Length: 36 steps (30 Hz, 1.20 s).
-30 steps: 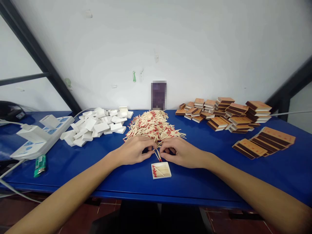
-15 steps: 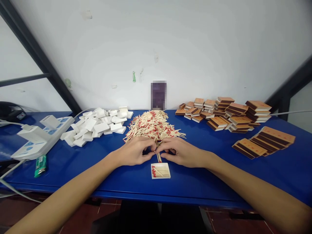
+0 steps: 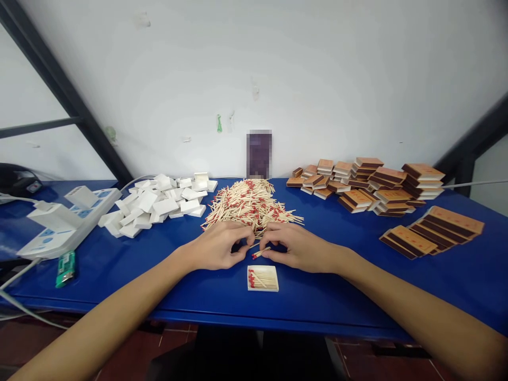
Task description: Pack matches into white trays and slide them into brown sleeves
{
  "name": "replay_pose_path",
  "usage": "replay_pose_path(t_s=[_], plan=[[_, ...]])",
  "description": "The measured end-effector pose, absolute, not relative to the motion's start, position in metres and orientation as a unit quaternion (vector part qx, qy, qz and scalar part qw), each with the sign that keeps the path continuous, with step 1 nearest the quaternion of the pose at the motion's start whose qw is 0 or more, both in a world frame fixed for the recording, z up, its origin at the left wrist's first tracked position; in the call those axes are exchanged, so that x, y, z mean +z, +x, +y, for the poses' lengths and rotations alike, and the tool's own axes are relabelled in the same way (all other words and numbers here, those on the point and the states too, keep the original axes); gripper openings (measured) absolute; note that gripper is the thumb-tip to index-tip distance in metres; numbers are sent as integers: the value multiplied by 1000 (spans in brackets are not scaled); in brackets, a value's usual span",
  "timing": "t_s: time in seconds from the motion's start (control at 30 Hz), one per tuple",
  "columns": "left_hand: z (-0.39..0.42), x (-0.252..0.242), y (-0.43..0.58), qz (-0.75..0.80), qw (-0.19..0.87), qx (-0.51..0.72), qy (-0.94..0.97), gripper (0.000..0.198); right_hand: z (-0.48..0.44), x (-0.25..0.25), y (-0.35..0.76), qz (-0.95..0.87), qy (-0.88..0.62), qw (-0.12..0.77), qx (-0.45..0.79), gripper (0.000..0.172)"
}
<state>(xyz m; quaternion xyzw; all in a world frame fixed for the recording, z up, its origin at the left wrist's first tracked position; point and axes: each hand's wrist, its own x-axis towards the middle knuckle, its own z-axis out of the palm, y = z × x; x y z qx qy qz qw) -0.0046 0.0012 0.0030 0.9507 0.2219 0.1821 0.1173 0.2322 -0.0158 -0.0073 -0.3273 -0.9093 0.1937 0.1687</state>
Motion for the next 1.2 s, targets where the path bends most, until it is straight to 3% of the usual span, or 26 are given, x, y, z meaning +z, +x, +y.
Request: replay_pose_path(t_s=[0.43, 0.73, 0.97, 1.2], plan=[[-1, 4, -6, 211, 124, 166, 955, 18, -14, -16, 227, -908, -316, 219, 169, 11], [10, 6, -13, 249, 28, 241, 938, 17, -17, -11, 226, -904, -342, 205, 157, 9], [14, 6, -17, 289, -27, 190, 938, 17, -19, -8, 226, -908, -324, 201, 173, 11], [15, 10, -23, 273, -33, 155, 949, 15, -13, -10, 229, -891, -377, 229, 105, 11]])
